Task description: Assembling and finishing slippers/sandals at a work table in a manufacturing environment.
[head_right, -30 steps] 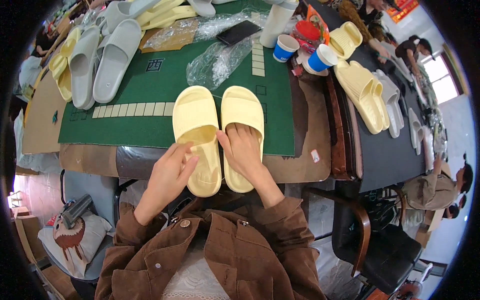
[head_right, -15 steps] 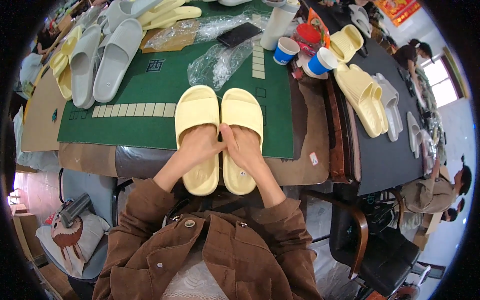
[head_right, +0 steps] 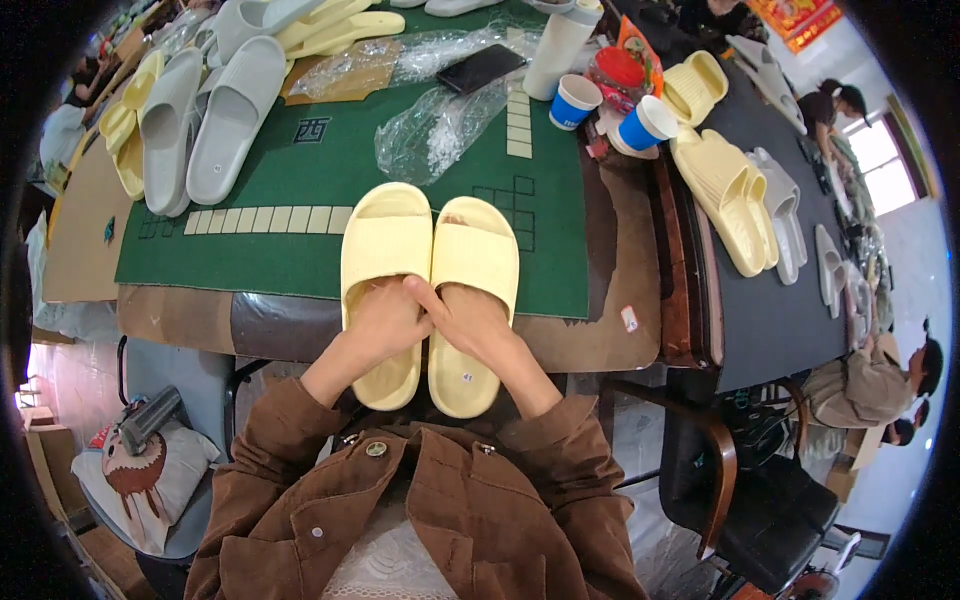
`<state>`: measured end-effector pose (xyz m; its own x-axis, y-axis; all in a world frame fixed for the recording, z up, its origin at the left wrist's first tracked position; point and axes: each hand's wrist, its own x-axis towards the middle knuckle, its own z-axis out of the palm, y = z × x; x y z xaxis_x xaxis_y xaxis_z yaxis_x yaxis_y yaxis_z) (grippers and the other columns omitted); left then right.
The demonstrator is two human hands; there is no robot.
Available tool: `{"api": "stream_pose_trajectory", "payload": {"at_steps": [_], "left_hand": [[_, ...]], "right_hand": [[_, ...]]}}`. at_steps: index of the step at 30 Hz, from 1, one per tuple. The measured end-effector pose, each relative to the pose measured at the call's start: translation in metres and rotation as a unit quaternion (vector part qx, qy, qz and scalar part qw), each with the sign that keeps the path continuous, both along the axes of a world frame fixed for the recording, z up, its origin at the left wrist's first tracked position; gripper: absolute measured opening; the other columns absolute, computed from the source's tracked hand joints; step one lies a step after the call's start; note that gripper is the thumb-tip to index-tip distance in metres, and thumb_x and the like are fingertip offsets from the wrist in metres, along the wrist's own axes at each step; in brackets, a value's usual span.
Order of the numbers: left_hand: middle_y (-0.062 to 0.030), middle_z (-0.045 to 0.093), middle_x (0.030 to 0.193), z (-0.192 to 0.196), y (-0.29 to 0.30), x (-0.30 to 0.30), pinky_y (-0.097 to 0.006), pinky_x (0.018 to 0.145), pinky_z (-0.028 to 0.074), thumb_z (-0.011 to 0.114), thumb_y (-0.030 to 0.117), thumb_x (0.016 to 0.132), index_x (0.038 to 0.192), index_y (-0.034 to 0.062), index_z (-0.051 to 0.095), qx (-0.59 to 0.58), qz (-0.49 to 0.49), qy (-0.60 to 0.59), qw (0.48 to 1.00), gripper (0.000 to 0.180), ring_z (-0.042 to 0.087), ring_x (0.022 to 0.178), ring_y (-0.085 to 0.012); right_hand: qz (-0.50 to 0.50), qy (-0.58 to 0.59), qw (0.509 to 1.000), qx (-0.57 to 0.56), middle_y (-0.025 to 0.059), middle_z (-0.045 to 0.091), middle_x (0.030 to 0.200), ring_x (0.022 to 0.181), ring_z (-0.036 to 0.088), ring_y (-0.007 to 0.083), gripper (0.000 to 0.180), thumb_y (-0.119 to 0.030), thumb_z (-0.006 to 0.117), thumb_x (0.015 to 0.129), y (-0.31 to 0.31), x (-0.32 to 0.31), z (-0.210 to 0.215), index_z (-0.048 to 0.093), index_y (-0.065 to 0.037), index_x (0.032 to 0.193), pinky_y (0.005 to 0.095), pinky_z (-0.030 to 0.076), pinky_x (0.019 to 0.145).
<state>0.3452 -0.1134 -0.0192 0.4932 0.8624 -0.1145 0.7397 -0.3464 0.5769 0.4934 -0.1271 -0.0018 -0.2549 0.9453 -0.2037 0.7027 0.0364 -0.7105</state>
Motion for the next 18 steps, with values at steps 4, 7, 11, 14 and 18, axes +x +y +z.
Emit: {"api": "stream_pose_trajectory", "payload": {"at_steps": [4, 7, 11, 14, 18], "left_hand": [[-0.0235, 0.065, 0.077, 0.012, 0.001, -0.002, -0.048, 0.070, 0.051, 0.062, 0.033, 0.079, 0.085, -0.0046, 0.065, -0.014, 0.007, -0.010, 1.000, 0.038, 0.065, 0.074, -0.0387], [-0.0232, 0.065, 0.076, 0.024, 0.003, 0.003, -0.047, 0.069, 0.051, 0.064, 0.034, 0.078, 0.085, -0.0048, 0.065, -0.048, 0.011, -0.045, 0.998, 0.039, 0.065, 0.073, -0.0380], [-0.0252, 0.065, 0.076, 0.008, -0.001, 0.007, -0.046, 0.068, 0.051, 0.063, 0.027, 0.077, 0.083, -0.0078, 0.064, -0.037, 0.058, -0.074, 0.995, 0.035, 0.064, 0.072, -0.0398], [-0.0254, 0.065, 0.078, 0.005, -0.004, 0.011, -0.046, 0.068, 0.051, 0.062, 0.024, 0.077, 0.083, -0.0069, 0.065, 0.010, 0.079, -0.092, 0.993, 0.031, 0.065, 0.074, -0.0395], [-0.0249, 0.066, 0.081, -0.004, -0.005, 0.013, -0.048, 0.069, 0.051, 0.059, 0.022, 0.079, 0.086, -0.0033, 0.067, 0.007, 0.089, -0.087, 0.992, 0.028, 0.065, 0.077, -0.0398]], "right_hand": [[-0.014, 0.048, 0.997, -0.058, 0.0306, 0.059, 0.111, 0.108, 0.055, 0.0418, 0.073, -0.056, 0.031, 0.098, -0.001, 0.001, 0.010, 0.054, 0.010, 0.119, 0.0408, 0.040, 0.097], [-0.042, 0.138, 0.988, -0.062, 0.0266, 0.056, 0.119, 0.113, 0.052, 0.0342, 0.071, -0.054, 0.031, 0.100, -0.001, 0.004, 0.006, 0.051, 0.011, 0.124, 0.0361, 0.037, 0.100], [-0.036, 0.189, 0.978, -0.081, 0.0249, 0.054, 0.125, 0.117, 0.050, 0.0292, 0.072, -0.052, 0.032, 0.101, -0.002, 0.003, 0.010, 0.049, 0.013, 0.126, 0.0332, 0.036, 0.101], [-0.023, 0.142, 0.984, -0.103, 0.0255, 0.054, 0.124, 0.117, 0.050, 0.0299, 0.071, -0.052, 0.033, 0.100, -0.003, 0.004, 0.017, 0.049, 0.013, 0.127, 0.0336, 0.036, 0.100], [-0.032, 0.115, 0.989, -0.088, 0.0265, 0.061, 0.110, 0.106, 0.057, 0.0351, 0.072, -0.055, 0.033, 0.099, -0.003, 0.003, 0.009, 0.054, 0.011, 0.120, 0.0374, 0.040, 0.096]]}}
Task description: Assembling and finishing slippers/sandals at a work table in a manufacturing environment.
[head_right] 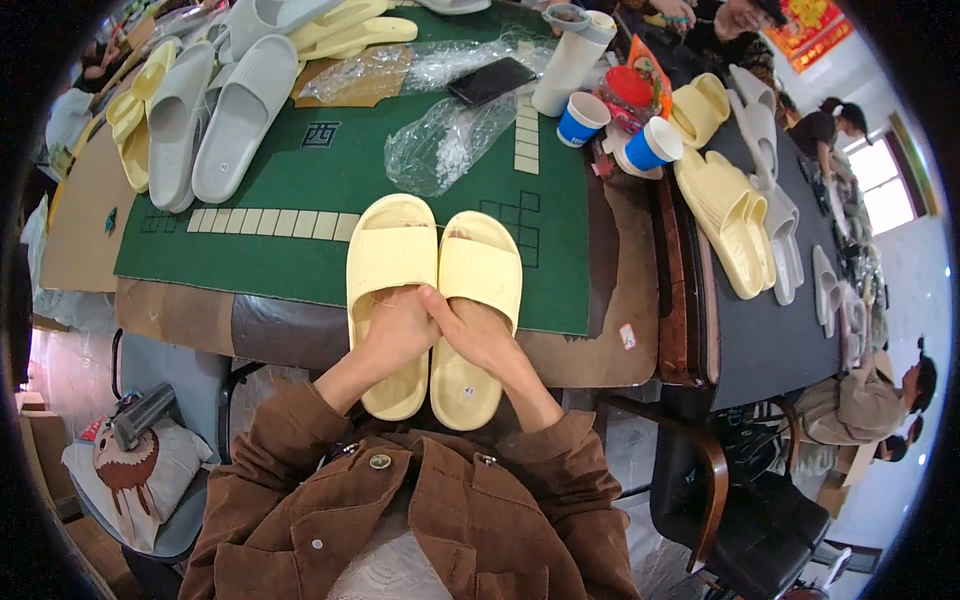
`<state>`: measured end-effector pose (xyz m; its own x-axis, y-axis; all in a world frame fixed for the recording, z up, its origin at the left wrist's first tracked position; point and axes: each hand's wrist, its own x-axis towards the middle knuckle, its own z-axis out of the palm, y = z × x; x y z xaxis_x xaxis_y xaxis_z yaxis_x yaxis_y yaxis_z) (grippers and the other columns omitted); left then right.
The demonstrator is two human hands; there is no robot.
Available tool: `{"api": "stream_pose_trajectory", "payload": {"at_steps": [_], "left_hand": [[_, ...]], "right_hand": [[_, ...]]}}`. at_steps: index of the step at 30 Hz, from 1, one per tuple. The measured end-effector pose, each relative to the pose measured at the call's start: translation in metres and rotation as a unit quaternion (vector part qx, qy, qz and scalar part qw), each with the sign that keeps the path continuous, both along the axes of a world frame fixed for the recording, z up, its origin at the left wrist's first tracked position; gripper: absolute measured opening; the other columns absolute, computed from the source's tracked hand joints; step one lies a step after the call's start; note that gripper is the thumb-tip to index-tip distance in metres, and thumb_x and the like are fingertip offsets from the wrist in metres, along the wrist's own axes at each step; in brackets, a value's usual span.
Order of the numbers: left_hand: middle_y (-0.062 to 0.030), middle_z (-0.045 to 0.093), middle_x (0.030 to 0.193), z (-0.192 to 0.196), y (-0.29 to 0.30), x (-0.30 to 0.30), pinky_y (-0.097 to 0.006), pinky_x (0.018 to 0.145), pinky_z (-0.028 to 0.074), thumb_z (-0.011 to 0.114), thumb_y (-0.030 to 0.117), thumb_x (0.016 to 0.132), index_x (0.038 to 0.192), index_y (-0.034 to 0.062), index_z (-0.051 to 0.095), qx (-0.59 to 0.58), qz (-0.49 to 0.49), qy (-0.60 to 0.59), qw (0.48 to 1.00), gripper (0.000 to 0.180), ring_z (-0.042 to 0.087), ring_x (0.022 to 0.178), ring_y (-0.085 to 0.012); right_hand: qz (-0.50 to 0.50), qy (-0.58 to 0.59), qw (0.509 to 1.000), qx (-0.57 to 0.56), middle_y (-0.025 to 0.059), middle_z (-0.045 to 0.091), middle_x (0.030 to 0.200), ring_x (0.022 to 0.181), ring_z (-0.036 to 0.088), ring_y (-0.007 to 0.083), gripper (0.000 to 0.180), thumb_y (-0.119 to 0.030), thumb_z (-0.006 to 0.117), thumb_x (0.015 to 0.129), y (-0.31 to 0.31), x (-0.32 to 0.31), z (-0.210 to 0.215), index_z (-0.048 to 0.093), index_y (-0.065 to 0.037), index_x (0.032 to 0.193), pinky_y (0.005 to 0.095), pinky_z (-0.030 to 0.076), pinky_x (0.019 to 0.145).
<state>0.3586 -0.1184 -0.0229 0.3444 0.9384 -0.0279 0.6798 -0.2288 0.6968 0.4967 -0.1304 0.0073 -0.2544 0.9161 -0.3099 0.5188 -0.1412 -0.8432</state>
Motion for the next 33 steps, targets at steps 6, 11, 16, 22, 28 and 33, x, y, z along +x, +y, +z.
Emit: {"api": "stream_pose_trajectory", "payload": {"at_steps": [6, 11, 16, 22, 28, 33], "left_hand": [[-0.0228, 0.067, 0.082, 0.000, -0.001, -0.001, -0.048, 0.070, 0.052, 0.054, 0.030, 0.083, 0.089, -0.0006, 0.066, 0.010, -0.008, 0.029, 0.999, 0.033, 0.066, 0.079, -0.0391], [-0.0243, 0.066, 0.085, 0.010, 0.001, -0.004, -0.048, 0.070, 0.052, 0.056, 0.029, 0.080, 0.088, -0.0016, 0.065, -0.049, -0.029, 0.039, 0.998, 0.033, 0.065, 0.080, -0.0405], [-0.0260, 0.065, 0.088, 0.010, -0.001, -0.005, -0.048, 0.070, 0.051, 0.059, 0.027, 0.077, 0.085, -0.0037, 0.064, -0.052, -0.023, 0.020, 0.998, 0.032, 0.064, 0.083, -0.0418], [-0.0230, 0.066, 0.085, 0.002, -0.002, -0.006, -0.047, 0.072, 0.052, 0.058, 0.027, 0.080, 0.087, 0.0004, 0.064, -0.005, -0.031, 0.033, 0.999, 0.029, 0.065, 0.082, -0.0397], [-0.0228, 0.066, 0.087, 0.003, -0.003, -0.004, -0.048, 0.069, 0.053, 0.063, 0.028, 0.079, 0.094, -0.0018, 0.063, -0.011, -0.014, 0.034, 0.999, 0.033, 0.065, 0.082, -0.0401], [-0.0248, 0.065, 0.087, 0.002, -0.002, 0.001, -0.045, 0.069, 0.054, 0.067, 0.031, 0.078, 0.098, -0.0087, 0.061, 0.081, 0.023, 0.024, 0.996, 0.045, 0.066, 0.081, -0.0387]], "right_hand": [[-0.016, -0.082, 0.996, 0.005, 0.0253, 0.064, 0.087, 0.084, 0.063, 0.0366, 0.069, -0.054, 0.040, 0.097, -0.003, -0.005, -0.004, 0.061, 0.011, 0.102, 0.0412, 0.047, 0.079], [-0.028, -0.029, 0.998, 0.051, 0.0216, 0.060, 0.078, 0.077, 0.060, 0.0306, 0.056, -0.042, 0.043, 0.099, -0.006, -0.004, 0.003, 0.059, 0.012, 0.091, 0.0413, 0.045, 0.072], [0.019, -0.101, 0.991, 0.090, 0.0236, 0.056, 0.077, 0.073, 0.055, 0.0337, 0.056, -0.041, 0.042, 0.100, -0.010, -0.004, 0.002, 0.054, 0.010, 0.082, 0.0430, 0.043, 0.070], [-0.009, -0.086, 0.985, 0.147, 0.0236, 0.055, 0.081, 0.073, 0.053, 0.0338, 0.051, -0.038, 0.045, 0.099, -0.016, -0.008, -0.010, 0.051, 0.010, 0.084, 0.0427, 0.042, 0.070], [-0.076, 0.017, 0.984, 0.157, 0.0214, 0.059, 0.087, 0.078, 0.058, 0.0321, 0.029, -0.021, 0.055, 0.095, -0.026, -0.005, -0.001, 0.055, 0.009, 0.096, 0.0390, 0.046, 0.071], [-0.087, 0.003, 0.964, 0.249, 0.0189, 0.064, 0.096, 0.088, 0.063, 0.0289, 0.023, -0.010, 0.058, 0.091, -0.035, 0.004, -0.006, 0.059, 0.005, 0.108, 0.0342, 0.050, 0.075]]}}
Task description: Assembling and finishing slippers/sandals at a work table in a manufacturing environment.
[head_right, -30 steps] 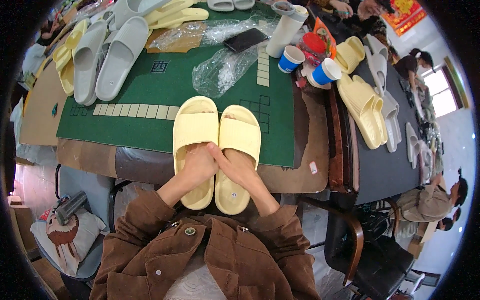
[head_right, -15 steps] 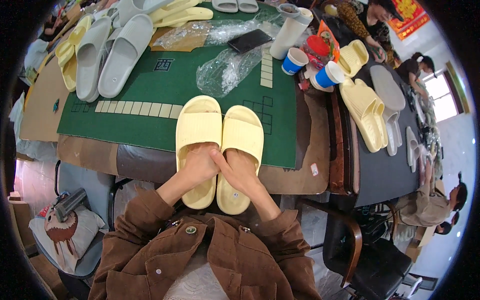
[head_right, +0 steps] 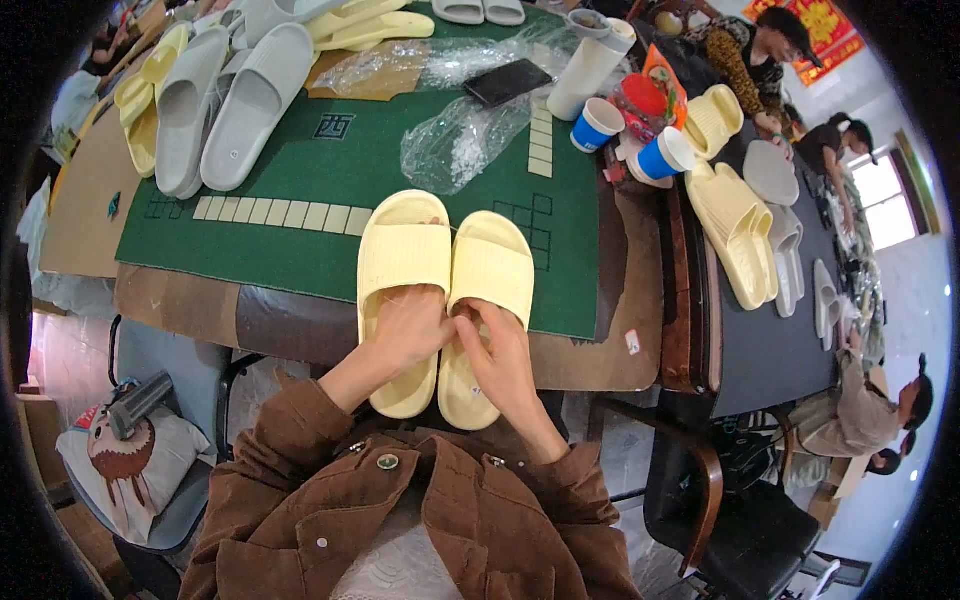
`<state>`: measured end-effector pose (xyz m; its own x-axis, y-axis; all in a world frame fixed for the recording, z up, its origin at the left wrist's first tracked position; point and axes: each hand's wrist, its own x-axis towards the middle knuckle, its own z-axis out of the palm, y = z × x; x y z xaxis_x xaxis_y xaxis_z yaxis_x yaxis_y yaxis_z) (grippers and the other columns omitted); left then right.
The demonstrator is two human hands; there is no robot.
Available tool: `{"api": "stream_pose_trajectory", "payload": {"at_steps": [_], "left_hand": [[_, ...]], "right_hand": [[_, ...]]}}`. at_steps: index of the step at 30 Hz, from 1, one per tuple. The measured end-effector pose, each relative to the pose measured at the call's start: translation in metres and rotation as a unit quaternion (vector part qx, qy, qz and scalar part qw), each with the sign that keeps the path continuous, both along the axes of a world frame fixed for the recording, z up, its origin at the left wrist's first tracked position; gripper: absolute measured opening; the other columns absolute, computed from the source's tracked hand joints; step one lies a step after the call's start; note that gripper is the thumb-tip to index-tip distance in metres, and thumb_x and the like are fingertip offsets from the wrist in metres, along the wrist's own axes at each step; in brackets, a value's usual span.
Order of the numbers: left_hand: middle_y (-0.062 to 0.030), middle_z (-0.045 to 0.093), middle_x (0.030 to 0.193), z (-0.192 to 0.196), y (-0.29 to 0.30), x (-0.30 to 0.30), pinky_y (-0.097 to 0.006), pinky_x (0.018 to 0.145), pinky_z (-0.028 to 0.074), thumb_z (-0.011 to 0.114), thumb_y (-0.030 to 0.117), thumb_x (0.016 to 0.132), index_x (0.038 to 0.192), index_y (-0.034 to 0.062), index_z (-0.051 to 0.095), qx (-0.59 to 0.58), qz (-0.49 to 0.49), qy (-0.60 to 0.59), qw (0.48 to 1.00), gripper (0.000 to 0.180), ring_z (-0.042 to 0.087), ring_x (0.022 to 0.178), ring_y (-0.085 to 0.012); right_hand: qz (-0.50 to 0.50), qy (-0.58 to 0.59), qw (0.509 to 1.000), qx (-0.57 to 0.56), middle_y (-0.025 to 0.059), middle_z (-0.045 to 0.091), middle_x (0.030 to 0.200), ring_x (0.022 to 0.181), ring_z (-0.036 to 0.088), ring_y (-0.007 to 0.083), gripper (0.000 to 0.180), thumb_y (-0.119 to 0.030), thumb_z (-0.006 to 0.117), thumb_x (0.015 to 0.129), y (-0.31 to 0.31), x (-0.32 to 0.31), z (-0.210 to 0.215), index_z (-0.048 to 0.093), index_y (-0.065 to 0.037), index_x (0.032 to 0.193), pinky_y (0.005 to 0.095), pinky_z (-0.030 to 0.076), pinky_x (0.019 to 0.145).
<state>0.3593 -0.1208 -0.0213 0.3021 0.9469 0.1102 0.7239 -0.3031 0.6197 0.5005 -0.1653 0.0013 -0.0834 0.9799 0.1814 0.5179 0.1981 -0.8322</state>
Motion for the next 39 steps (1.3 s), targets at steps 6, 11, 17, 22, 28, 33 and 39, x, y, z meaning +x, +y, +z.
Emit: {"api": "stream_pose_trajectory", "payload": {"at_steps": [6, 11, 17, 22, 28, 33, 39], "left_hand": [[-0.0284, 0.064, 0.084, 0.012, 0.002, -0.002, -0.046, 0.065, 0.054, 0.067, 0.036, 0.077, 0.094, -0.0112, 0.062, -0.081, -0.024, -0.010, 0.996, 0.050, 0.065, 0.074, -0.0416], [-0.0281, 0.064, 0.082, 0.016, 0.005, -0.005, -0.046, 0.065, 0.053, 0.067, 0.039, 0.077, 0.088, -0.0115, 0.062, -0.138, -0.038, -0.023, 0.989, 0.052, 0.065, 0.075, -0.0403], [-0.0269, 0.065, 0.083, 0.024, 0.008, -0.017, -0.045, 0.066, 0.052, 0.064, 0.041, 0.079, 0.093, -0.0099, 0.060, -0.192, -0.087, -0.034, 0.977, 0.053, 0.066, 0.075, -0.0381], [-0.0262, 0.064, 0.083, 0.016, 0.006, -0.016, -0.044, 0.068, 0.050, 0.066, 0.046, 0.079, 0.090, -0.0117, 0.059, -0.158, -0.088, -0.067, 0.981, 0.059, 0.065, 0.078, -0.0374], [-0.0257, 0.065, 0.081, 0.021, 0.008, -0.021, -0.045, 0.068, 0.051, 0.063, 0.046, 0.080, 0.088, -0.0090, 0.060, -0.194, -0.133, -0.023, 0.972, 0.056, 0.065, 0.076, -0.0382], [-0.0243, 0.063, 0.070, 0.020, 0.004, -0.023, -0.043, 0.060, 0.049, 0.064, 0.054, 0.081, 0.080, -0.0110, 0.059, -0.148, -0.113, -0.049, 0.981, 0.065, 0.064, 0.064, -0.0354], [-0.0243, 0.061, 0.073, 0.033, 0.006, -0.023, -0.044, 0.063, 0.048, 0.059, 0.062, 0.083, 0.079, -0.0085, 0.058, -0.183, -0.122, -0.042, 0.975, 0.071, 0.062, 0.068, -0.0371]], "right_hand": [[-0.022, 0.047, 0.997, -0.048, 0.0103, 0.069, 0.097, 0.090, 0.063, 0.0139, 0.018, -0.003, 0.056, 0.091, 0.000, 0.002, 0.001, 0.064, 0.004, 0.105, 0.0273, 0.048, 0.082], [-0.032, 0.071, 0.996, -0.047, 0.0078, 0.069, 0.095, 0.090, 0.063, 0.0115, 0.017, -0.001, 0.054, 0.092, 0.000, 0.001, -0.002, 0.065, 0.004, 0.104, 0.0262, 0.049, 0.082], [-0.054, 0.138, 0.988, -0.035, 0.0097, 0.069, 0.092, 0.086, 0.065, 0.0144, 0.015, 0.002, 0.055, 0.090, -0.001, 0.000, -0.011, 0.065, 0.003, 0.101, 0.0270, 0.051, 0.077], [-0.056, 0.149, 0.987, -0.014, 0.0093, 0.069, 0.091, 0.085, 0.065, 0.0140, 0.017, 0.004, 0.054, 0.090, -0.003, 0.002, -0.017, 0.065, 0.004, 0.102, 0.0260, 0.050, 0.077], [-0.054, 0.169, 0.984, -0.016, 0.0082, 0.067, 0.091, 0.085, 0.063, 0.0124, 0.018, 0.004, 0.052, 0.092, -0.004, 0.005, -0.020, 0.063, 0.005, 0.105, 0.0250, 0.050, 0.077], [-0.039, 0.172, 0.984, -0.024, 0.0064, 0.064, 0.089, 0.081, 0.060, 0.0112, 0.020, 0.004, 0.049, 0.093, -0.006, 0.006, -0.016, 0.062, 0.005, 0.108, 0.0247, 0.049, 0.075], [-0.039, 0.192, 0.974, -0.114, 0.0047, 0.063, 0.088, 0.078, 0.058, 0.0105, 0.028, 0.003, 0.048, 0.094, -0.017, 0.011, 0.008, 0.056, 0.003, 0.121, 0.0244, 0.048, 0.072]]}}
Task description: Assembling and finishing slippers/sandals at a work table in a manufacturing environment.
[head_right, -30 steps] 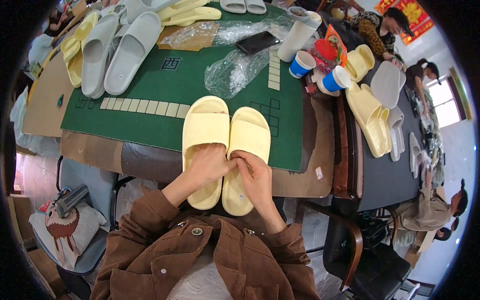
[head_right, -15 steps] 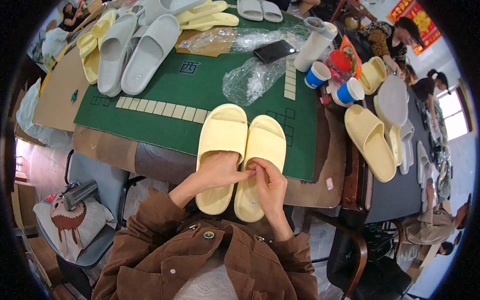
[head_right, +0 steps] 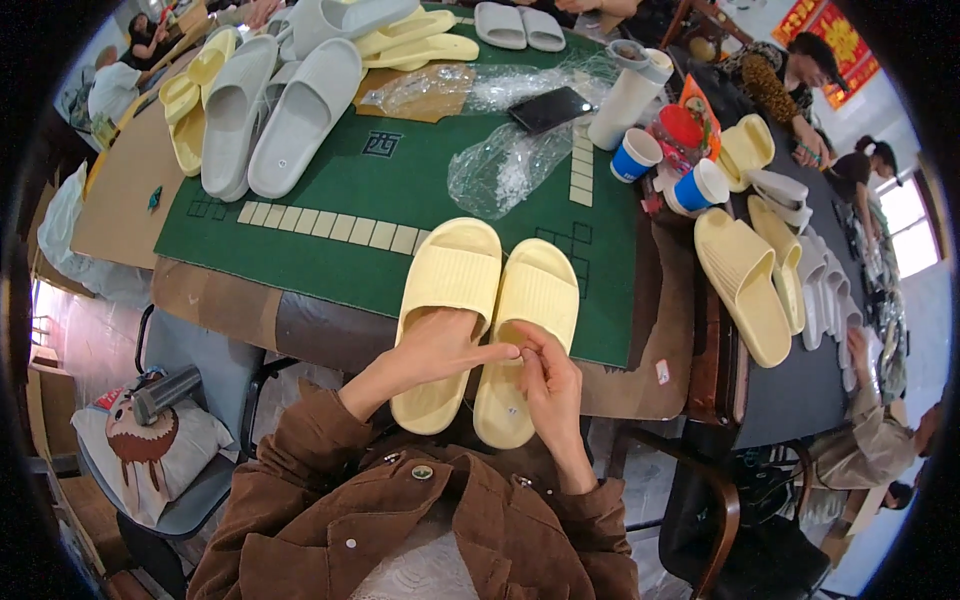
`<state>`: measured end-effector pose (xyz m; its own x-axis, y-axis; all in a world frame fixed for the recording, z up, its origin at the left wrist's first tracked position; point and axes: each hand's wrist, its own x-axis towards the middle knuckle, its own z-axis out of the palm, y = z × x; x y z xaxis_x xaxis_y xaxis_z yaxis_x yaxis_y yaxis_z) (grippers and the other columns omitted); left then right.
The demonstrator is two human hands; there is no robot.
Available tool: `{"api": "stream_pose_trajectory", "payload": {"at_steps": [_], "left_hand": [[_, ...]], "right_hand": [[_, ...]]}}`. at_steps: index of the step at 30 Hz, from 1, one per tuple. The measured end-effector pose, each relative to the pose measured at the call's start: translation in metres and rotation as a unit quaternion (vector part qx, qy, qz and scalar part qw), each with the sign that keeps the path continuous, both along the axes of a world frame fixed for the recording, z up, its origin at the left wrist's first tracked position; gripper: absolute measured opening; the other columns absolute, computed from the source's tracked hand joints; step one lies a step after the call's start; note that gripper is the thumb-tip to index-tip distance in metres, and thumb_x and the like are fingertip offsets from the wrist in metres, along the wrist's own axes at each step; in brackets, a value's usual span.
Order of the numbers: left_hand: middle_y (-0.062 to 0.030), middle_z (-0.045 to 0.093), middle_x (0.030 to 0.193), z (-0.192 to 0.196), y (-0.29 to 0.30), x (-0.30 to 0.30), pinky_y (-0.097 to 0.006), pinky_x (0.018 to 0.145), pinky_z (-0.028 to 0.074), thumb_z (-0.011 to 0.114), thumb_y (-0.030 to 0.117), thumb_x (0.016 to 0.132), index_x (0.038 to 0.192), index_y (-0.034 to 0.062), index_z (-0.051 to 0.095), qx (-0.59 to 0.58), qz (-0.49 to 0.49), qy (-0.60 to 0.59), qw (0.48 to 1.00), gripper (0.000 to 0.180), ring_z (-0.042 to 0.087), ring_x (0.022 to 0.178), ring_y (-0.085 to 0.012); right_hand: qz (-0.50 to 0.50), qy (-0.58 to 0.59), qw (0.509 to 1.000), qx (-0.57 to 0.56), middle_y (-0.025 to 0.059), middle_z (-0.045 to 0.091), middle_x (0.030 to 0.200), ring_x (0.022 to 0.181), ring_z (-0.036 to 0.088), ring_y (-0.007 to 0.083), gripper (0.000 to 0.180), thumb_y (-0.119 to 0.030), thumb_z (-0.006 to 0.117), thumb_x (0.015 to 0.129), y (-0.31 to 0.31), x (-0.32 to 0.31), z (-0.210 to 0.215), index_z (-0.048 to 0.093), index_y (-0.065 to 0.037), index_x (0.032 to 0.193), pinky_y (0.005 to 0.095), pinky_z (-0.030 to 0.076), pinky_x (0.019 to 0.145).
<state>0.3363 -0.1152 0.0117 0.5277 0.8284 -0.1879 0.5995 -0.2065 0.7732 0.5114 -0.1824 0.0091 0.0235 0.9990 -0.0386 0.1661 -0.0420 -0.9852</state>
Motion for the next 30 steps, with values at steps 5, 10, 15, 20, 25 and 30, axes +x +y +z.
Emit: {"api": "stream_pose_trajectory", "payload": {"at_steps": [5, 10, 15, 20, 25, 30], "left_hand": [[-0.0245, 0.058, 0.064, -0.015, -0.004, 0.007, -0.046, 0.058, 0.047, 0.056, 0.053, 0.089, 0.074, -0.0087, 0.057, 0.069, 0.033, 0.011, 0.997, 0.063, 0.060, 0.062, -0.0397], [-0.0266, 0.060, 0.070, -0.015, -0.005, 0.009, -0.047, 0.060, 0.048, 0.056, 0.045, 0.091, 0.079, -0.0094, 0.058, 0.092, 0.045, 0.020, 0.995, 0.056, 0.059, 0.063, -0.0421], [-0.0267, 0.060, 0.072, -0.025, -0.006, 0.008, -0.046, 0.061, 0.049, 0.056, 0.044, 0.091, 0.078, -0.0092, 0.058, 0.133, 0.045, 0.015, 0.990, 0.055, 0.060, 0.066, -0.0412], [-0.0278, 0.061, 0.080, -0.022, -0.007, 0.011, -0.046, 0.066, 0.049, 0.058, 0.044, 0.090, 0.086, -0.0104, 0.058, 0.125, 0.043, 0.050, 0.990, 0.055, 0.061, 0.072, -0.0409], [-0.0282, 0.061, 0.087, -0.026, -0.007, 0.011, -0.047, 0.071, 0.049, 0.059, 0.043, 0.090, 0.093, -0.0106, 0.059, 0.143, 0.045, 0.050, 0.988, 0.054, 0.061, 0.078, -0.0415], [-0.0240, 0.062, 0.076, -0.029, -0.009, 0.010, -0.045, 0.064, 0.051, 0.056, 0.043, 0.091, 0.084, -0.0083, 0.059, 0.197, 0.049, 0.058, 0.978, 0.052, 0.062, 0.068, -0.0377]], "right_hand": [[0.068, -0.056, 0.995, -0.040, 0.0026, 0.065, 0.088, 0.075, 0.056, 0.0058, 0.029, 0.000, 0.048, 0.094, -0.008, 0.015, 0.013, 0.053, 0.000, 0.123, 0.0195, 0.045, 0.066], [0.096, 0.068, 0.988, -0.100, 0.0046, 0.063, 0.091, 0.065, 0.051, 0.0048, 0.016, -0.002, 0.051, 0.094, -0.017, 0.067, 0.039, 0.056, -0.002, 0.110, 0.0185, 0.042, 0.056], [-0.057, 0.135, 0.989, 0.011, 0.0040, 0.061, 0.084, 0.056, 0.042, 0.0037, 0.006, 0.000, 0.051, 0.090, -0.026, 0.128, 0.074, 0.055, -0.003, 0.094, 0.0168, 0.033, 0.050], [-0.237, -0.055, 0.963, 0.115, 0.0015, 0.056, 0.082, 0.065, 0.045, 0.0071, 0.009, -0.009, 0.054, 0.090, -0.003, 0.216, 0.088, 0.056, -0.004, 0.098, 0.0206, 0.037, 0.059], [-0.279, -0.372, 0.878, 0.115, 0.0059, 0.059, 0.092, 0.094, 0.057, 0.0192, 0.036, -0.025, 0.063, 0.086, 0.055, 0.275, 0.087, 0.058, -0.007, 0.117, 0.0325, 0.046, 0.081], [-0.319, -0.610, 0.717, 0.111, 0.0161, 0.054, 0.120, 0.110, 0.056, 0.0350, 0.049, -0.036, 0.068, 0.078, 0.114, 0.286, 0.076, 0.061, -0.014, 0.122, 0.0435, 0.046, 0.091]]}}
